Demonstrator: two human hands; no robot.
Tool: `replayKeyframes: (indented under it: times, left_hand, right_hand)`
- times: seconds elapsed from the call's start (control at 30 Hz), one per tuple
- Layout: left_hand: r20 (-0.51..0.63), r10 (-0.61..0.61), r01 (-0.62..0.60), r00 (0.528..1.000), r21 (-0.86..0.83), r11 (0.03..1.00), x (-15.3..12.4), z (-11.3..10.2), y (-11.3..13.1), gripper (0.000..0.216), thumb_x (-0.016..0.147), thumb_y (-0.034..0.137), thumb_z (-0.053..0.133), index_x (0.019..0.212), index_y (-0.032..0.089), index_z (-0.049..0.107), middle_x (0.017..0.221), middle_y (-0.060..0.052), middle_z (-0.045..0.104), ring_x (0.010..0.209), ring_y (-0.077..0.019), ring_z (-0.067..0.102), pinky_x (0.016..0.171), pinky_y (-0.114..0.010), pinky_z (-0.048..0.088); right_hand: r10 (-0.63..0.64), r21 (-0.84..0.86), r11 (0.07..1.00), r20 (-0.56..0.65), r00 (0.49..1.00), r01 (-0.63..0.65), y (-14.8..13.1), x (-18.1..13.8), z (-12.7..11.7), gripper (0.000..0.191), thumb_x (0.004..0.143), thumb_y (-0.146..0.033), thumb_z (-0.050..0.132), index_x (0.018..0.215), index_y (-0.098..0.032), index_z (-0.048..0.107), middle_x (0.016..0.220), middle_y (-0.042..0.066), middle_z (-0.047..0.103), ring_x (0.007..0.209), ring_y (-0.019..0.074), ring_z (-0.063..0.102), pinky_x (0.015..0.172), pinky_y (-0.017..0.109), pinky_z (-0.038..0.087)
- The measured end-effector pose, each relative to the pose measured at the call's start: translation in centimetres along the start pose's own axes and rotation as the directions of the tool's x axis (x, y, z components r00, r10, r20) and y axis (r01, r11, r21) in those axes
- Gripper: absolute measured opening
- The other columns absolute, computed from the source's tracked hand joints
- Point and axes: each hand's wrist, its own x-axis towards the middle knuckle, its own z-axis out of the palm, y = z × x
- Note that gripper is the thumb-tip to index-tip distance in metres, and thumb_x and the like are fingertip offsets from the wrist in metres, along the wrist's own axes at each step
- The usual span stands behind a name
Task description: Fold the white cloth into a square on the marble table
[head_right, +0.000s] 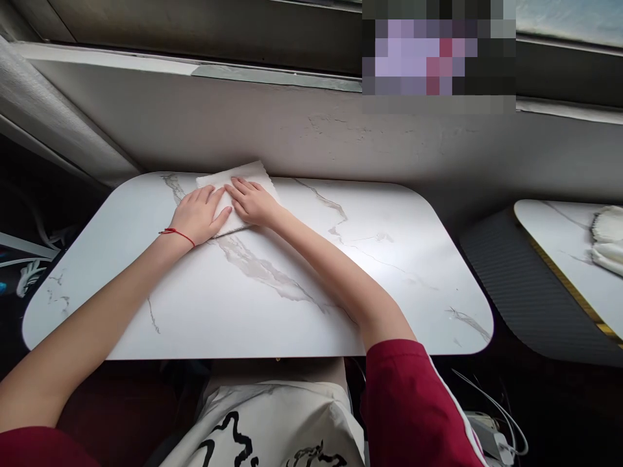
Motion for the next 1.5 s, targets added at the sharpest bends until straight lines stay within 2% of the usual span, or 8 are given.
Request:
replayKeyframes:
  times: [0.43, 0.67, 0.8, 0.97, 1.07, 1.3, 1.4, 1.5]
  left_hand:
    - [0.025, -0.024, 0.024, 0.999, 0.024, 0.999, -0.1, -0.1, -0.2, 0.058, 0.098, 0.04, 0.033, 0.145, 0.008, 0.044, 0.142, -0.022, 0.049, 0.133, -0.0347, 0.045, 0.108, -0.047, 0.039]
    - [0.019, -0.008, 0.007, 1.0, 0.035, 0.999, -0.1, 0.1, -0.3, 0.056, 0.099, 0.04, 0.033, 0.146, 0.011, 0.043, 0.14, -0.02, 0.051, 0.133, -0.0346, 0.045, 0.106, -0.047, 0.039]
    - [0.047, -0.006, 0.001, 0.999, 0.097, 0.995, -0.1, -0.9, 0.5, 0.053, 0.097, 0.037, 0.034, 0.138, 0.008, 0.051, 0.129, -0.021, 0.058, 0.124, -0.0359, 0.051, 0.1, -0.048, 0.043]
    - [0.086, -0.051, 0.034, 0.995, 0.184, 0.982, -0.9, -3.1, 2.2, 0.04, 0.093, 0.023, 0.033, 0.111, 0.007, 0.065, 0.106, -0.02, 0.067, 0.105, -0.0347, 0.062, 0.091, -0.047, 0.047]
    - [0.136, -0.103, 0.076, 0.985, 0.194, 0.978, -1.9, -4.3, 2.7, 0.032, 0.084, 0.018, 0.042, 0.103, 0.009, 0.066, 0.096, -0.018, 0.069, 0.097, -0.0329, 0.066, 0.083, -0.044, 0.049]
    - [0.218, -0.147, 0.106, 0.965, 0.189, 0.976, -5.9, -6.5, 2.9, 0.027, 0.072, 0.018, 0.052, 0.093, 0.018, 0.068, 0.083, -0.011, 0.071, 0.079, -0.0289, 0.067, 0.069, -0.039, 0.051]
    - [0.175, -0.147, 0.115, 0.973, 0.182, 0.977, -8.5, -7.0, 3.3, 0.039, 0.074, 0.015, 0.048, 0.108, 0.016, 0.066, 0.093, -0.012, 0.072, 0.088, -0.0298, 0.068, 0.073, -0.039, 0.054]
    - [0.113, -0.14, 0.129, 0.984, 0.094, 0.987, -11.9, -7.1, 3.5, 0.055, 0.081, 0.014, 0.042, 0.134, 0.014, 0.055, 0.114, -0.013, 0.071, 0.106, -0.0301, 0.066, 0.082, -0.04, 0.056]
  right_hand:
    - [-0.028, -0.001, 1.0, -0.077, 0.997, 0.028, 0.4, 0.7, 1.1, 0.056, 0.103, -0.028, 0.018, 0.151, -0.008, 0.038, 0.16, 0.018, 0.035, 0.147, 0.0278, 0.03, 0.114, 0.045, 0.026]
    - [-0.016, -0.043, 0.999, -0.038, 0.999, 0.015, 0.0, 0.5, 0.5, 0.055, 0.103, -0.025, 0.019, 0.151, -0.007, 0.037, 0.157, 0.018, 0.038, 0.142, 0.0297, 0.034, 0.109, 0.043, 0.028]
    - [-0.001, -0.058, 0.998, -0.036, 0.999, -0.001, -0.7, 0.6, -0.9, 0.049, 0.102, -0.024, 0.025, 0.142, -0.01, 0.05, 0.136, 0.018, 0.058, 0.12, 0.0303, 0.051, 0.096, 0.041, 0.035]
    - [-0.082, -0.13, 0.988, 0.002, 0.997, 0.081, -2.7, 0.7, -2.3, 0.037, 0.098, -0.021, 0.035, 0.103, -0.01, 0.07, 0.093, 0.017, 0.071, 0.088, 0.0287, 0.059, 0.074, 0.037, 0.034]
    - [-0.145, -0.161, 0.976, 0.037, 0.989, 0.149, -4.8, 0.3, -2.6, 0.03, 0.092, -0.016, 0.04, 0.09, -0.009, 0.07, 0.081, 0.018, 0.07, 0.078, 0.0281, 0.06, 0.066, 0.036, 0.03]
    - [-0.278, -0.132, 0.948, 0.093, 0.956, 0.289, -9.5, -1.8, -3.0, 0.027, 0.088, -0.01, 0.041, 0.082, -0.011, 0.068, 0.079, 0.017, 0.07, 0.068, 0.0229, 0.061, 0.058, 0.032, 0.028]
    - [-0.314, -0.114, 0.939, 0.107, 0.943, 0.325, -11.1, -2.8, -3.5, 0.027, 0.088, -0.009, 0.041, 0.081, -0.011, 0.066, 0.079, 0.016, 0.07, 0.067, 0.0205, 0.06, 0.057, 0.031, 0.029]
    - [-0.386, -0.083, 0.915, 0.108, 0.916, 0.395, -12.7, -3.8, -3.9, 0.027, 0.091, -0.01, 0.04, 0.082, -0.011, 0.065, 0.075, 0.013, 0.069, 0.065, 0.0183, 0.058, 0.059, 0.031, 0.032]
